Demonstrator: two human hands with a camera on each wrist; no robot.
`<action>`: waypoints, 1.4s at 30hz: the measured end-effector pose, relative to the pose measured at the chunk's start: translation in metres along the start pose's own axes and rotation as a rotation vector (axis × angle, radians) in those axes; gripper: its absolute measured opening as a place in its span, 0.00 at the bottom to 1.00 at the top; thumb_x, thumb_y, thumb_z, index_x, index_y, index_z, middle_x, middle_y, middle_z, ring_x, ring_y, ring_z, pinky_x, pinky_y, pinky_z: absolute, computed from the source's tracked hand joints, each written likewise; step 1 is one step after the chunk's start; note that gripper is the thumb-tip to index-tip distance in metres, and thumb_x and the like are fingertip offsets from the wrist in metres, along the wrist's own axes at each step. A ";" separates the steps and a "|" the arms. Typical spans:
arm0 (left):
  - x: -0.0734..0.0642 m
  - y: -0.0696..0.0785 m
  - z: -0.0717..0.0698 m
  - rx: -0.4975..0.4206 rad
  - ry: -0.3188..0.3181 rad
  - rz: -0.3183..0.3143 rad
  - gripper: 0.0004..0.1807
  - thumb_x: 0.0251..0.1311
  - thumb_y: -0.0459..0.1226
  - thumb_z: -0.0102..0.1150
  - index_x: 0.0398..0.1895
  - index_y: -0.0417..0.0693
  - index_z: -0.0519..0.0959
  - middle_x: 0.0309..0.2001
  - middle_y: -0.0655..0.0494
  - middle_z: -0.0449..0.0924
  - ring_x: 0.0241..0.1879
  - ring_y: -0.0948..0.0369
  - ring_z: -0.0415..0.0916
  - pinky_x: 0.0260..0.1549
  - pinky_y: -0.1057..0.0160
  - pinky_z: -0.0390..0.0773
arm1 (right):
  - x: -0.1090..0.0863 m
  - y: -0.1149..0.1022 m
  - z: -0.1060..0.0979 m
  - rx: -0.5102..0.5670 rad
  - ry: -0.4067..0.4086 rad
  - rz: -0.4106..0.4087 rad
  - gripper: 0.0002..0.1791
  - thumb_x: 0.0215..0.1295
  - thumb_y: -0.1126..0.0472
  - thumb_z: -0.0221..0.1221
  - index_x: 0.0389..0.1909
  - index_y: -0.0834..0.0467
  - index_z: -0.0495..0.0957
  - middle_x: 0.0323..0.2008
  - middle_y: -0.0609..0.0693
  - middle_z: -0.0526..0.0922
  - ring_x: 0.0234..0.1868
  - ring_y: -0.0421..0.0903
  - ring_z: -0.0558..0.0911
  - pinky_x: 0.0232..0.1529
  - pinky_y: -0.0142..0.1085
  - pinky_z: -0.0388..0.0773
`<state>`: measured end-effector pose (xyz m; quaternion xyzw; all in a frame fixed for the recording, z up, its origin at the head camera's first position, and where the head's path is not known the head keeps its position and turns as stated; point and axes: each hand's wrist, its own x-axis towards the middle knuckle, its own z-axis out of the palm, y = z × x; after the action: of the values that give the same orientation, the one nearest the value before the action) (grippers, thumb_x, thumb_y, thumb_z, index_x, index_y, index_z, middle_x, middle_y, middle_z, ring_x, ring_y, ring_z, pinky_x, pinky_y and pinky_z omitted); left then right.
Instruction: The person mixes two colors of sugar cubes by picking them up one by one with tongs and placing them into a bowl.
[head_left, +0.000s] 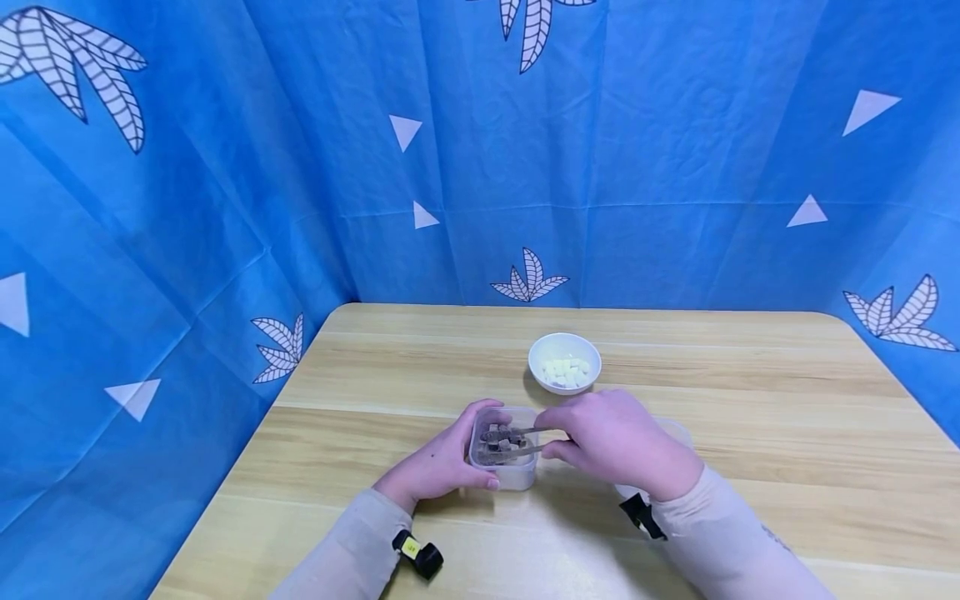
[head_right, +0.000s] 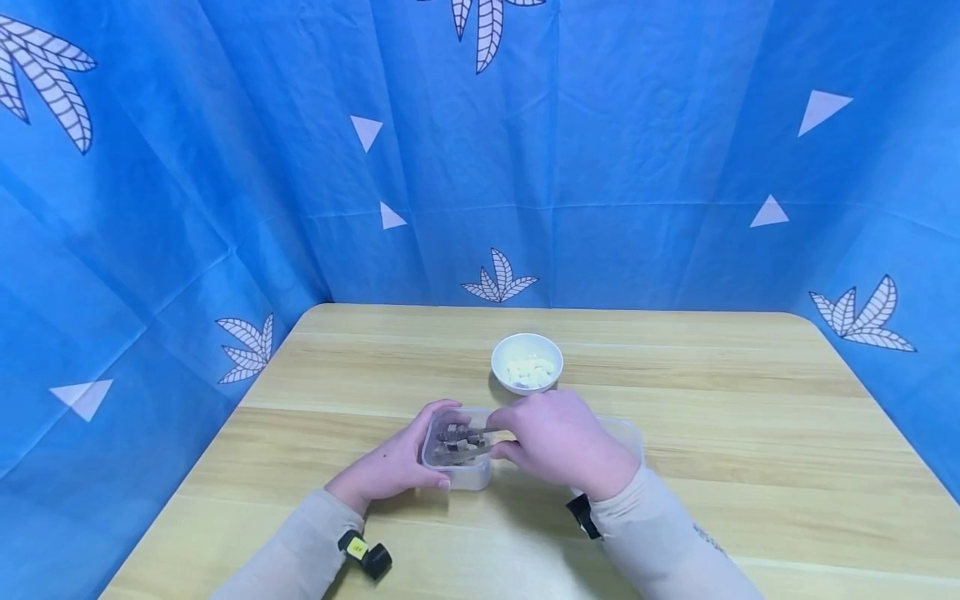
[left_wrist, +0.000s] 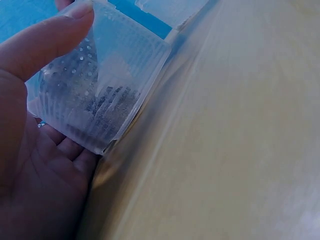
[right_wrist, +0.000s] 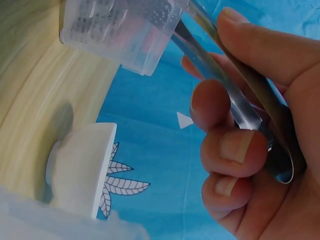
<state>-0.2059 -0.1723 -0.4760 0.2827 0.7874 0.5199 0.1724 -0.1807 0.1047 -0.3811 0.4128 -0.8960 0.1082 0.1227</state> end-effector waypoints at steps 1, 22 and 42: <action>0.000 0.000 0.000 0.002 -0.001 0.000 0.59 0.47 0.40 0.80 0.78 0.55 0.50 0.71 0.65 0.65 0.69 0.62 0.64 0.70 0.51 0.60 | 0.000 0.000 0.001 -0.004 -0.001 0.003 0.13 0.58 0.49 0.73 0.43 0.46 0.87 0.34 0.39 0.87 0.29 0.39 0.84 0.27 0.42 0.81; 0.001 0.000 0.001 0.014 0.012 0.006 0.58 0.46 0.41 0.80 0.78 0.57 0.51 0.70 0.64 0.65 0.68 0.60 0.64 0.69 0.49 0.59 | -0.005 0.007 -0.008 0.015 0.010 0.034 0.08 0.61 0.51 0.70 0.41 0.45 0.87 0.29 0.35 0.82 0.22 0.34 0.73 0.23 0.37 0.75; -0.001 0.000 0.001 0.035 0.012 0.011 0.59 0.46 0.40 0.80 0.78 0.55 0.51 0.72 0.66 0.64 0.70 0.60 0.62 0.69 0.50 0.59 | -0.030 0.052 -0.049 0.043 0.102 0.190 0.11 0.68 0.51 0.65 0.49 0.47 0.87 0.37 0.36 0.86 0.28 0.36 0.80 0.31 0.39 0.79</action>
<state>-0.2048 -0.1718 -0.4765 0.2871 0.7959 0.5086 0.1599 -0.1953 0.1731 -0.3487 0.3225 -0.9212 0.1593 0.1486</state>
